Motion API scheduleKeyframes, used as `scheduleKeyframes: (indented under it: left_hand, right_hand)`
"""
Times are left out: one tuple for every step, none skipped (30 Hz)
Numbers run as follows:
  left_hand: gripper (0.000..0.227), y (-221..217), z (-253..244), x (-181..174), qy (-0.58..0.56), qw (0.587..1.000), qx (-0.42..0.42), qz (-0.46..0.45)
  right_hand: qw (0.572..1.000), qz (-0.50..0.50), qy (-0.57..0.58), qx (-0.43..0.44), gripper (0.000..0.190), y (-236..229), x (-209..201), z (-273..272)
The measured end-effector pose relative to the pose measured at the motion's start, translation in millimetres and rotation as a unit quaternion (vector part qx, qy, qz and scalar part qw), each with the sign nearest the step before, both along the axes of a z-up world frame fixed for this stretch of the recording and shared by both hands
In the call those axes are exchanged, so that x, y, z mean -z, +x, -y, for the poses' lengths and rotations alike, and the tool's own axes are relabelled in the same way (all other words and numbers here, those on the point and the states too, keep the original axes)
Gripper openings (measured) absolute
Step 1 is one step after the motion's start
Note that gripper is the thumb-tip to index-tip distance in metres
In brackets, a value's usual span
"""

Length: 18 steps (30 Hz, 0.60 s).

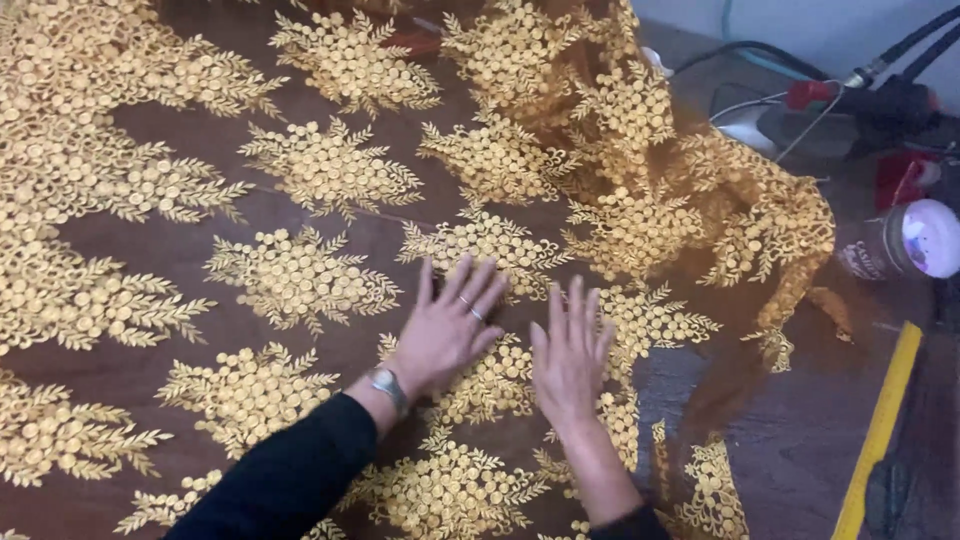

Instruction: The person smooths a large piece of brown fabric with a gold floral pattern on a wooden table. They use a pair of scissors to cut a strip from the edge of the fabric, then smooth the fabric again.

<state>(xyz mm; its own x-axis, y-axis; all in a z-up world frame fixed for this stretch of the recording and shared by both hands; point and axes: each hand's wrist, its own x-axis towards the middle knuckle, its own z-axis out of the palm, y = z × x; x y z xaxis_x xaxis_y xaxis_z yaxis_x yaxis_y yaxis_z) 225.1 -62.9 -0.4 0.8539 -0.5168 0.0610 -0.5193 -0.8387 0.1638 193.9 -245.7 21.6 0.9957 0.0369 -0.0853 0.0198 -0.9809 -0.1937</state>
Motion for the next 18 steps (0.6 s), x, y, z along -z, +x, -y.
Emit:
scheduleKeyframes:
  left_hand:
    - [0.065,-5,5,2,-0.002,1.000,0.002,0.000]
    - [0.066,-11,9,5,0.001,1.000,0.000,-0.005]
    - [0.068,-17,14,8,0.004,1.000,-0.002,-0.011]
    - [0.068,-17,12,5,0.003,1.000,0.000,-0.011]
    - [0.069,-17,11,2,0.009,0.999,-0.006,-0.039]
    - [0.071,-18,9,-2,0.016,0.998,-0.012,-0.067]
    - [0.071,-18,1,-8,0.014,0.998,-0.010,-0.068]
    - [0.072,-17,-6,-15,0.024,0.994,-0.032,-0.104]
    - [0.073,-16,-14,-21,0.035,0.988,-0.054,-0.141]
    - [0.073,-16,-23,-18,0.034,0.988,-0.051,-0.141]
    - [0.075,-16,-31,-16,0.037,0.985,-0.089,-0.142]
    - [0.076,-15,-41,-13,0.041,0.981,-0.127,-0.142]
    - [0.076,-9,-40,-16,0.041,0.981,-0.125,-0.143]
    - [0.073,-4,-39,-18,0.045,0.983,-0.126,-0.130]
    - [0.070,1,-38,-21,0.049,0.984,-0.127,-0.116]
    - [0.070,9,-31,-19,0.049,0.984,-0.125,-0.116]
    - [0.068,17,-25,-17,0.048,0.987,-0.111,-0.106]
    - [0.066,25,-18,-15,0.046,0.989,-0.098,-0.098]
  right_hand:
    - [1.000,0.000,-0.002,0.002,0.056,5,-2,-7]
    - [1.000,-0.013,0.004,-0.013,0.055,10,-3,-13]
    - [0.999,-0.027,0.011,-0.029,0.054,14,-5,-20]
    - [0.999,-0.028,0.009,-0.027,0.054,13,-2,-15]
    - [0.999,-0.037,0.009,-0.027,0.055,12,0,-10]
    - [0.999,-0.047,0.008,-0.027,0.056,10,2,-5]
    - [0.999,-0.047,0.006,-0.025,0.056,10,1,9]
    - [0.999,-0.046,0.003,0.030,0.056,10,0,25]
    - [0.995,-0.044,0.000,0.084,0.058,9,0,40]
    - [0.995,-0.044,-0.001,0.087,0.058,5,10,65]
    - [0.993,-0.007,-0.033,0.115,0.058,1,20,91]
    - [0.987,0.031,-0.063,0.143,0.059,-4,31,116]
    - [0.987,0.030,-0.064,0.145,0.059,1,27,116]
    - [0.987,0.055,-0.034,0.147,0.057,6,22,116]
    - [0.985,0.080,-0.004,0.150,0.055,11,18,116]
    - [0.985,0.081,-0.004,0.151,0.055,20,16,98]
    - [0.989,0.109,0.024,0.102,0.051,30,14,81]
    - [0.988,0.136,0.052,0.052,0.046,40,12,63]
